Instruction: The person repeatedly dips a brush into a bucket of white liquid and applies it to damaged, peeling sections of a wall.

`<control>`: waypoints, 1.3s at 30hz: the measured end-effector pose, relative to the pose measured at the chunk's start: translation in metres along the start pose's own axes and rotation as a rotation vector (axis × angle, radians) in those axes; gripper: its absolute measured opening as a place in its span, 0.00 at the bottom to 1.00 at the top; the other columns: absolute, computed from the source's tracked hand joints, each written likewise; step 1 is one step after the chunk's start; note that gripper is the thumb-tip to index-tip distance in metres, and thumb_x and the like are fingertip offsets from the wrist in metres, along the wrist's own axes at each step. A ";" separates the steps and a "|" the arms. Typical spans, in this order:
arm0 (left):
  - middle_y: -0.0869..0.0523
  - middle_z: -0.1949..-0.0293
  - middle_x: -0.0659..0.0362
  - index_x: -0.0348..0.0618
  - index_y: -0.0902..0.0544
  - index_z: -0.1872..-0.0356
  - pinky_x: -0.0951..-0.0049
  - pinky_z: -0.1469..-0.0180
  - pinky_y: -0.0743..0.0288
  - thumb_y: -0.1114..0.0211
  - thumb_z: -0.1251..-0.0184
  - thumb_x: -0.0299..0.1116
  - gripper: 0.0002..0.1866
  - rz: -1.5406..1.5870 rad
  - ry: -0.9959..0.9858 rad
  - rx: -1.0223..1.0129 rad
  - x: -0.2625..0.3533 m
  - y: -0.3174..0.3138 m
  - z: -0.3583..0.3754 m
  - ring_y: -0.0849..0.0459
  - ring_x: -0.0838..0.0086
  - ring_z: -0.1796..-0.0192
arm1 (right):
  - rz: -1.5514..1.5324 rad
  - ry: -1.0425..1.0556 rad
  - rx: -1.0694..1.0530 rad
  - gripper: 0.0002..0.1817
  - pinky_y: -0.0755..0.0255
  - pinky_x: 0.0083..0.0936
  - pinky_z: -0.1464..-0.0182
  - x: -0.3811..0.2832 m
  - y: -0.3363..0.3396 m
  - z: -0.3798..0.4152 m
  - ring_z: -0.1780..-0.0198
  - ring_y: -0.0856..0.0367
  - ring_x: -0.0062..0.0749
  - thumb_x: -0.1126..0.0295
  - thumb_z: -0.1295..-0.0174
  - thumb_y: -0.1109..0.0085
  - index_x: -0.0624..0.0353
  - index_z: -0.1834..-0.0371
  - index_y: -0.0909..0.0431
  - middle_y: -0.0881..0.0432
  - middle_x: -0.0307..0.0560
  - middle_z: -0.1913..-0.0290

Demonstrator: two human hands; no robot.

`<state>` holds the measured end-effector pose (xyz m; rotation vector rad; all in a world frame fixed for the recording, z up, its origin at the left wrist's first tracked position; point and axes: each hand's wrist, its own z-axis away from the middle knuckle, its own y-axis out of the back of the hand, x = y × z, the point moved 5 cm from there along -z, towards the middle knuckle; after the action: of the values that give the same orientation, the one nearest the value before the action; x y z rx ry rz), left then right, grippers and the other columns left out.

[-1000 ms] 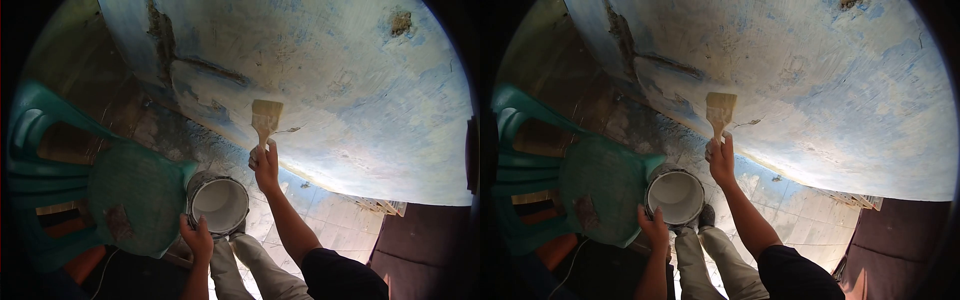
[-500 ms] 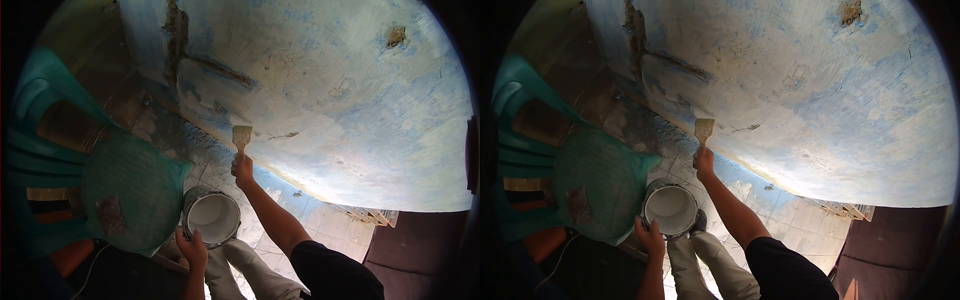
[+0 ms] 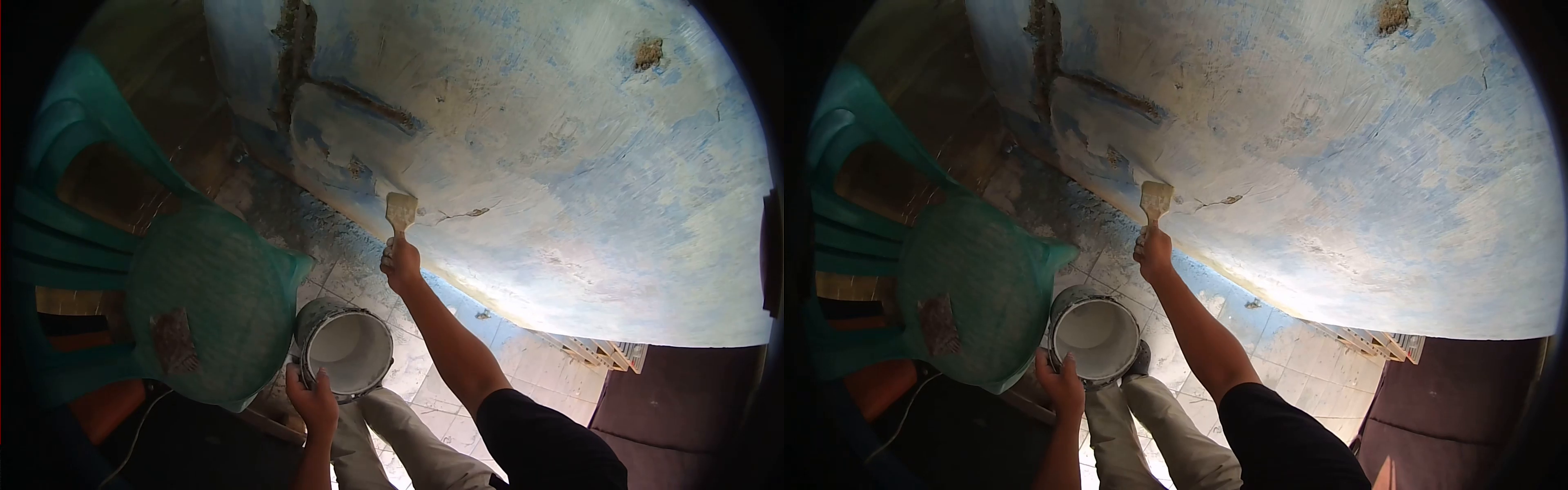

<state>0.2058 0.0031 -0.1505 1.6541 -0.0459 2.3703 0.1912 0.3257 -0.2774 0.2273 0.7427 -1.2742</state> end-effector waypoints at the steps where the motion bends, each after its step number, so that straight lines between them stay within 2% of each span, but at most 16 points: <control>1: 0.23 0.60 0.54 0.33 0.30 0.57 0.70 0.49 0.28 0.38 0.34 0.24 0.11 0.001 -0.025 0.039 0.004 0.000 0.001 0.24 0.73 0.56 | 0.029 0.104 -0.073 0.22 0.50 0.21 0.81 -0.011 -0.006 0.015 0.84 0.44 0.17 0.46 0.21 0.54 0.50 0.67 0.31 0.41 0.29 0.82; 5: 0.25 0.62 0.56 0.33 0.31 0.58 0.70 0.50 0.28 0.38 0.34 0.24 0.11 0.021 -0.012 0.009 0.003 0.000 -0.002 0.26 0.74 0.57 | 0.104 0.463 -0.146 0.20 0.50 0.19 0.81 -0.058 -0.028 0.064 0.83 0.45 0.15 0.51 0.19 0.57 0.51 0.66 0.30 0.39 0.28 0.81; 8: 0.26 0.62 0.56 0.33 0.31 0.58 0.70 0.51 0.28 0.38 0.34 0.24 0.11 0.018 -0.006 -0.017 0.008 -0.003 -0.005 0.27 0.74 0.57 | 0.211 0.630 -0.149 0.18 0.50 0.18 0.81 -0.083 -0.029 0.058 0.83 0.45 0.13 0.54 0.18 0.58 0.52 0.65 0.29 0.38 0.28 0.81; 10: 0.25 0.62 0.56 0.33 0.31 0.59 0.70 0.51 0.28 0.38 0.34 0.23 0.11 0.023 -0.033 0.000 0.015 -0.007 -0.007 0.27 0.74 0.57 | 0.222 0.590 -0.114 0.19 0.49 0.18 0.82 -0.080 -0.018 0.025 0.83 0.43 0.13 0.54 0.18 0.58 0.53 0.65 0.29 0.37 0.29 0.81; 12: 0.25 0.61 0.56 0.33 0.31 0.59 0.70 0.51 0.29 0.37 0.34 0.23 0.11 0.013 -0.024 -0.014 0.012 -0.007 -0.008 0.27 0.74 0.57 | 0.438 0.608 -0.022 0.19 0.48 0.19 0.82 -0.069 -0.012 0.004 0.84 0.41 0.15 0.53 0.19 0.56 0.55 0.65 0.28 0.36 0.30 0.81; 14: 0.25 0.61 0.56 0.33 0.31 0.59 0.70 0.50 0.29 0.37 0.34 0.23 0.11 -0.002 -0.020 -0.027 0.015 -0.009 -0.008 0.27 0.74 0.57 | 0.350 0.213 -0.101 0.21 0.49 0.21 0.83 -0.040 -0.009 0.003 0.85 0.41 0.16 0.50 0.21 0.53 0.57 0.63 0.26 0.36 0.32 0.81; 17: 0.25 0.61 0.56 0.33 0.31 0.59 0.71 0.50 0.30 0.37 0.34 0.23 0.11 0.102 0.039 0.015 0.030 -0.013 -0.006 0.27 0.74 0.56 | 0.366 0.039 -0.071 0.21 0.50 0.20 0.83 -0.027 -0.002 0.032 0.85 0.44 0.16 0.50 0.21 0.54 0.57 0.62 0.25 0.37 0.31 0.81; 20: 0.27 0.61 0.57 0.33 0.31 0.59 0.72 0.51 0.31 0.36 0.34 0.23 0.11 0.051 -0.082 0.027 0.056 -0.019 -0.005 0.28 0.75 0.58 | 0.440 0.146 -0.186 0.20 0.52 0.18 0.82 -0.070 -0.011 0.104 0.84 0.46 0.14 0.52 0.21 0.55 0.57 0.56 0.22 0.37 0.29 0.79; 22: 0.30 0.65 0.61 0.35 0.33 0.61 0.74 0.56 0.33 0.36 0.34 0.23 0.12 0.017 -0.169 0.054 0.083 -0.022 -0.002 0.32 0.78 0.61 | 0.507 0.327 -0.229 0.18 0.44 0.16 0.79 -0.115 -0.011 0.155 0.79 0.39 0.13 0.58 0.21 0.53 0.58 0.49 0.18 0.32 0.29 0.77; 27: 0.36 0.69 0.64 0.37 0.35 0.64 0.74 0.63 0.38 0.36 0.32 0.24 0.13 0.053 -0.237 0.022 0.135 -0.037 -0.017 0.37 0.81 0.65 | 0.805 0.636 -0.402 0.18 0.38 0.17 0.68 -0.219 -0.009 0.283 0.71 0.33 0.13 0.67 0.27 0.43 0.66 0.40 0.20 0.26 0.31 0.73; 29: 0.33 0.69 0.62 0.37 0.35 0.65 0.74 0.65 0.37 0.37 0.31 0.24 0.12 0.093 -0.253 -0.004 0.149 -0.046 -0.025 0.35 0.81 0.66 | 0.937 0.698 -0.395 0.17 0.37 0.18 0.68 -0.244 -0.010 0.325 0.71 0.32 0.14 0.73 0.33 0.38 0.66 0.42 0.19 0.23 0.35 0.73; 32: 0.29 0.67 0.59 0.36 0.35 0.65 0.74 0.65 0.36 0.37 0.31 0.23 0.12 0.133 -0.324 0.008 0.170 -0.061 -0.034 0.32 0.82 0.64 | 1.052 0.654 -0.402 0.16 0.36 0.19 0.69 -0.249 -0.010 0.353 0.73 0.30 0.15 0.77 0.36 0.36 0.65 0.45 0.18 0.20 0.38 0.73; 34: 0.27 0.68 0.59 0.35 0.34 0.65 0.74 0.66 0.36 0.37 0.32 0.22 0.12 0.096 -0.377 0.033 0.173 -0.068 -0.040 0.31 0.83 0.65 | 1.221 0.763 -0.375 0.16 0.33 0.23 0.70 -0.236 -0.020 0.350 0.75 0.29 0.20 0.73 0.36 0.35 0.66 0.46 0.19 0.18 0.45 0.75; 36: 0.26 0.68 0.59 0.35 0.34 0.65 0.74 0.67 0.36 0.38 0.32 0.21 0.11 0.054 -0.428 0.054 0.170 -0.071 -0.046 0.31 0.84 0.65 | 1.214 0.694 -0.337 0.17 0.32 0.25 0.69 -0.215 -0.037 0.343 0.76 0.27 0.25 0.71 0.35 0.36 0.64 0.45 0.19 0.19 0.48 0.76; 38: 0.27 0.72 0.61 0.36 0.34 0.67 0.74 0.70 0.37 0.38 0.33 0.21 0.11 0.023 -0.457 0.048 0.165 -0.070 -0.055 0.32 0.84 0.69 | 1.173 0.663 -0.343 0.16 0.33 0.23 0.69 -0.186 -0.040 0.313 0.75 0.29 0.21 0.72 0.34 0.37 0.60 0.43 0.19 0.21 0.41 0.76; 39: 0.28 0.74 0.62 0.36 0.34 0.67 0.74 0.71 0.37 0.38 0.34 0.20 0.11 0.010 -0.468 0.045 0.163 -0.069 -0.060 0.32 0.84 0.70 | 1.123 0.637 -0.355 0.15 0.32 0.26 0.68 -0.175 -0.046 0.303 0.75 0.27 0.25 0.72 0.34 0.38 0.60 0.44 0.20 0.21 0.44 0.76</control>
<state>0.1132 0.1105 -0.0284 2.1955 -0.0853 1.9508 0.2455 0.2839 0.0691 0.6607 1.1248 0.0294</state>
